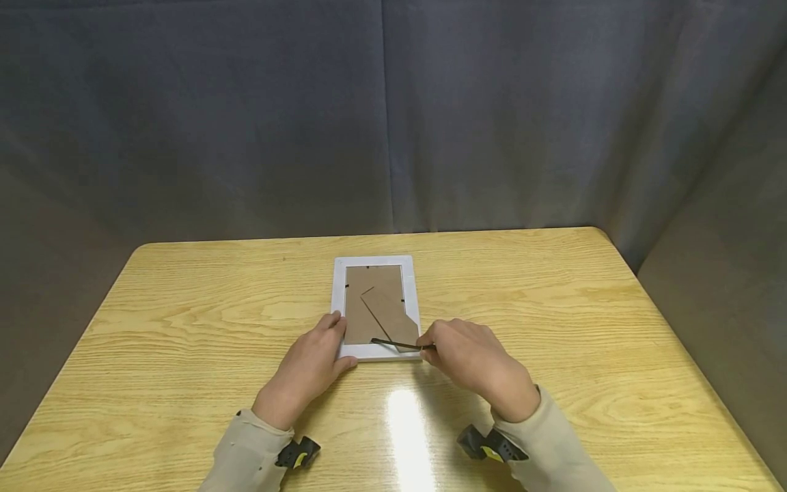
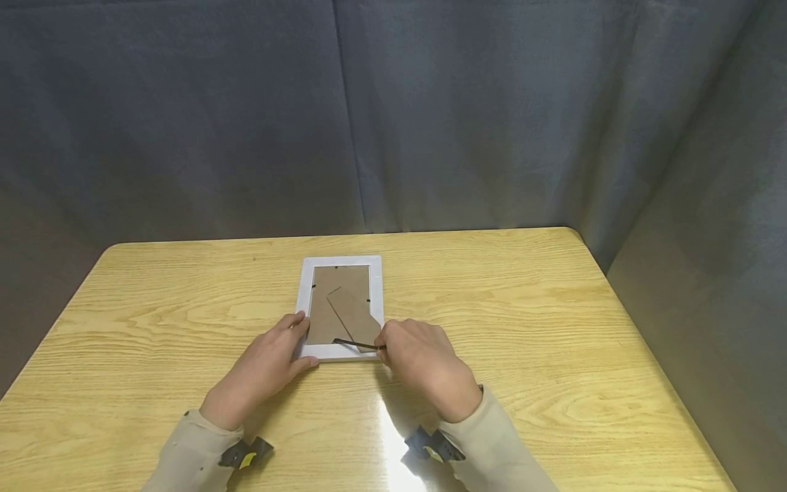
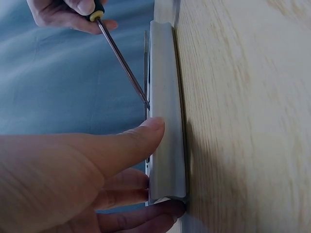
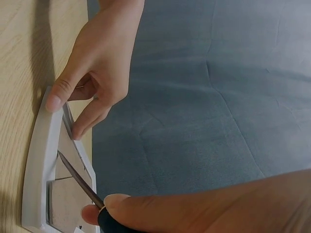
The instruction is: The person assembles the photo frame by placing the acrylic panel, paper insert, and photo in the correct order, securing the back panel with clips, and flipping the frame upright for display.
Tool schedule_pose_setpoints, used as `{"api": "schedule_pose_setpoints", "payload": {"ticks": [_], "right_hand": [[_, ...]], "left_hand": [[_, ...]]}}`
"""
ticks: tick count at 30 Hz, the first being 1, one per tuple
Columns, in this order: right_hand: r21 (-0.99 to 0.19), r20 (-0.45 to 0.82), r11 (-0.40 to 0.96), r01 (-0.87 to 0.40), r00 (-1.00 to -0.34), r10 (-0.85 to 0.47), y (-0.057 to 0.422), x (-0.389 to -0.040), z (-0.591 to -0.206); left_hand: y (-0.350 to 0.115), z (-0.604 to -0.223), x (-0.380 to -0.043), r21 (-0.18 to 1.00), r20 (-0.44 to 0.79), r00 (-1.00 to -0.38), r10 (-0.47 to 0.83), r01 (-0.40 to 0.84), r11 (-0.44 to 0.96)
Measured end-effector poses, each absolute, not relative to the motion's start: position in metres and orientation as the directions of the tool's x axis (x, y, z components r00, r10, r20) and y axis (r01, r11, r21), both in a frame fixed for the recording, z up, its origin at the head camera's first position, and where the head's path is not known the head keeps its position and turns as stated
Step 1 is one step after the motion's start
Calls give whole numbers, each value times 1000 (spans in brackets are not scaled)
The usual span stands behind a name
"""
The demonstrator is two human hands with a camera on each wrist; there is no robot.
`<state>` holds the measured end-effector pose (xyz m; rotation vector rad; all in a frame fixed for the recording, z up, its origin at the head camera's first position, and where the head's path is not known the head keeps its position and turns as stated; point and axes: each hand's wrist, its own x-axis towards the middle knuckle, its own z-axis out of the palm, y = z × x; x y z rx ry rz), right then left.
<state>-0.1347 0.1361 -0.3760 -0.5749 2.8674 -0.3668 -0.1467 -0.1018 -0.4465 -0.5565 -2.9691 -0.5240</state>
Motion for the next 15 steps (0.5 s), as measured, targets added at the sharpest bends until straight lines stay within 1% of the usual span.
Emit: {"api": "schedule_pose_setpoints", "payload": {"ticks": [15], "right_hand": [[-274, -143, 891, -361, -901, -409, 135, -136, -373]], "left_hand": [[-102, -447, -147, 333, 137, -935, 329, 356, 873]]}}
